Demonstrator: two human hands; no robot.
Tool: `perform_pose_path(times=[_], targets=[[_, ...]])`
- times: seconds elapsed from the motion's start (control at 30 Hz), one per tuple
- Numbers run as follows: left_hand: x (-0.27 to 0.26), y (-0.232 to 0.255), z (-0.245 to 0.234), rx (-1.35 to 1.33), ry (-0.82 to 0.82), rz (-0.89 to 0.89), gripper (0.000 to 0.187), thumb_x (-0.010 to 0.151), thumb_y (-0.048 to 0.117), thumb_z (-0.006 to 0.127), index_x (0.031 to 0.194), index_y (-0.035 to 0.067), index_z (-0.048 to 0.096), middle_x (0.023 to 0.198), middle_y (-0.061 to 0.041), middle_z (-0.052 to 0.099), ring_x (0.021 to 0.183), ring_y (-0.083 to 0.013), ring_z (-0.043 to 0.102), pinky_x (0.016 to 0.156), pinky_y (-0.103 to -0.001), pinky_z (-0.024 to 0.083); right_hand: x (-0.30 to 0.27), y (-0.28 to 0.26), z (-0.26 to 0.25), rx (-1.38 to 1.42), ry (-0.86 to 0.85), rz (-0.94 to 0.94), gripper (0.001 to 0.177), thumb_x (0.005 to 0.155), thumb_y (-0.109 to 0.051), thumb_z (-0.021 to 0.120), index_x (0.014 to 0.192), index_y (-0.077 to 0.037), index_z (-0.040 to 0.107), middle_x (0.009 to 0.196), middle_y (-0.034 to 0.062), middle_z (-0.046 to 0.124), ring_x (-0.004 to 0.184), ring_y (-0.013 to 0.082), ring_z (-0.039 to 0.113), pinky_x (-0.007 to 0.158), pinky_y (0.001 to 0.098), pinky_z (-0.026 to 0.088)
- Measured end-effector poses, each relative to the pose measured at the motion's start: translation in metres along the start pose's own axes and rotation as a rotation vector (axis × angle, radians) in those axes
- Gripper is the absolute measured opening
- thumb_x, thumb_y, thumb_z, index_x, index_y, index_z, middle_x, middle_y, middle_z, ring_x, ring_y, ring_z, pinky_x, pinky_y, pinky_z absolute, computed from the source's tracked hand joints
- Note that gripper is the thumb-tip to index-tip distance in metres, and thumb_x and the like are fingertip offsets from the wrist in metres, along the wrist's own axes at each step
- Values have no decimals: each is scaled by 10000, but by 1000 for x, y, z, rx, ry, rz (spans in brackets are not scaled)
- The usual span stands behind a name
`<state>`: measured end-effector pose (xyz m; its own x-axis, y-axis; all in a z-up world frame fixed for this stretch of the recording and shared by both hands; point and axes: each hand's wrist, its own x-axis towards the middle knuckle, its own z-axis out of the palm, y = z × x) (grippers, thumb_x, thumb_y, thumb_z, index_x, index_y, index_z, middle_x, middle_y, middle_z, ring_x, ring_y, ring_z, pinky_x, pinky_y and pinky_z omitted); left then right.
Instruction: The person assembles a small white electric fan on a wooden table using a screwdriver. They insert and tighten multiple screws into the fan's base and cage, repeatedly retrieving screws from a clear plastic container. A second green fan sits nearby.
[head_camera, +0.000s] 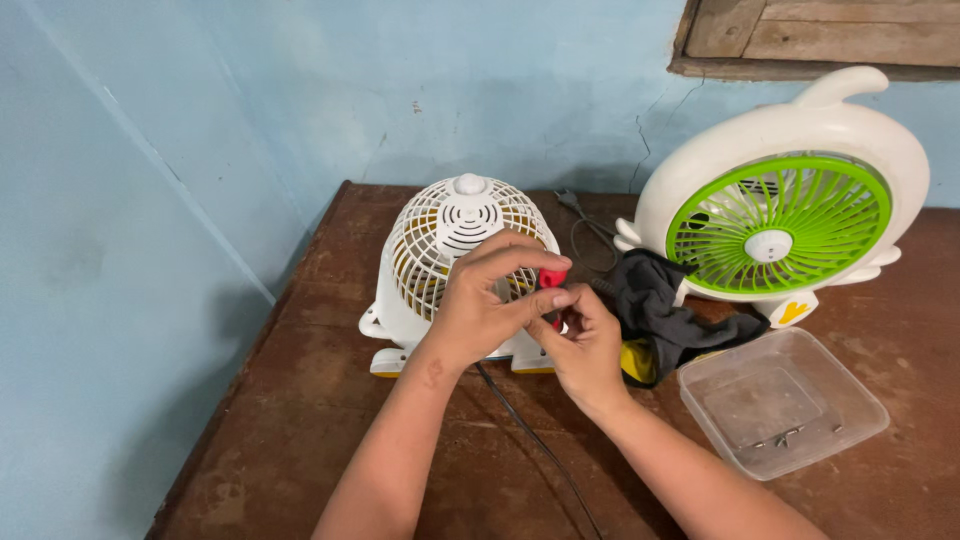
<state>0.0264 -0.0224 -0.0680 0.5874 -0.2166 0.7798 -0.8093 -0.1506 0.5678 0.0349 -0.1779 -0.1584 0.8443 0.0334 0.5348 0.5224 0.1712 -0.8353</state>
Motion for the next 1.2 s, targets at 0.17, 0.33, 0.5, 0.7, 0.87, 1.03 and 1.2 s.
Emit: perform_pose_path(times=[0.17, 0.33, 0.5, 0.7, 0.87, 1.03, 1.2], targets=[[-4, 3, -1, 3, -27, -75, 265, 870, 136, 851, 1117, 85, 770, 1065, -54, 744, 1011, -171, 723, 924, -314, 580, -7, 8, -2, -187, -11, 113, 181, 909, -93, 789, 1028, -23, 671, 819, -35, 592, 727, 48, 460, 621, 223, 389], [-2, 4, -7, -42, -77, -76, 231, 942, 134, 787, 1162, 73, 754, 1071, -70, 752, 1023, -171, 721, 948, -323, 571, -7, 12, -20, -15, -217, 100, 257, 1022, -207, 604, 1170, -11, 681, 962, -19, 690, 855, 59, 577, 749, 234, 464], [-2, -1, -7, -131, -146, -137, 254, 999, 124, 709, 1247, 66, 719, 1175, -92, 758, 1096, -173, 715, 984, -324, 562, -9, 18, -30, 72, -259, 150, 293, 1035, -271, 616, 1189, -28, 671, 1070, 1, 699, 939, 81, 594, 849, 259, 486], [-3, 0, -7, -345, -175, -234, 214, 1060, 100, 646, 1261, 72, 714, 1249, -82, 748, 1177, -158, 703, 1060, -321, 548, -7, 16, -26, 110, -280, 94, 274, 1039, -251, 677, 1173, -34, 578, 1116, 45, 687, 1053, 117, 623, 950, 286, 498], [-3, -2, -3, -121, -88, -84, 333, 868, 96, 849, 1185, 64, 752, 1133, -85, 711, 1086, -174, 671, 1005, -331, 538, -5, 16, -26, 149, -273, 102, 272, 1019, -220, 682, 1166, -22, 568, 1114, 32, 651, 1063, 121, 631, 961, 296, 516], [-2, -6, -4, -181, -88, -97, 296, 878, 70, 846, 1159, 65, 754, 1101, -62, 717, 1068, -169, 677, 1004, -330, 542, -1, 20, -31, 158, -244, 174, 293, 998, -197, 683, 1208, 3, 635, 1055, 26, 677, 994, 89, 598, 876, 264, 487], [-6, -10, -6, -247, -103, -99, 274, 912, 47, 816, 1172, 30, 733, 1146, -76, 708, 1123, -170, 665, 1049, -335, 524, -2, 23, -32, 127, -279, 167, 276, 1012, -195, 699, 1189, 13, 660, 1057, 24, 697, 970, 77, 610, 864, 254, 495]])
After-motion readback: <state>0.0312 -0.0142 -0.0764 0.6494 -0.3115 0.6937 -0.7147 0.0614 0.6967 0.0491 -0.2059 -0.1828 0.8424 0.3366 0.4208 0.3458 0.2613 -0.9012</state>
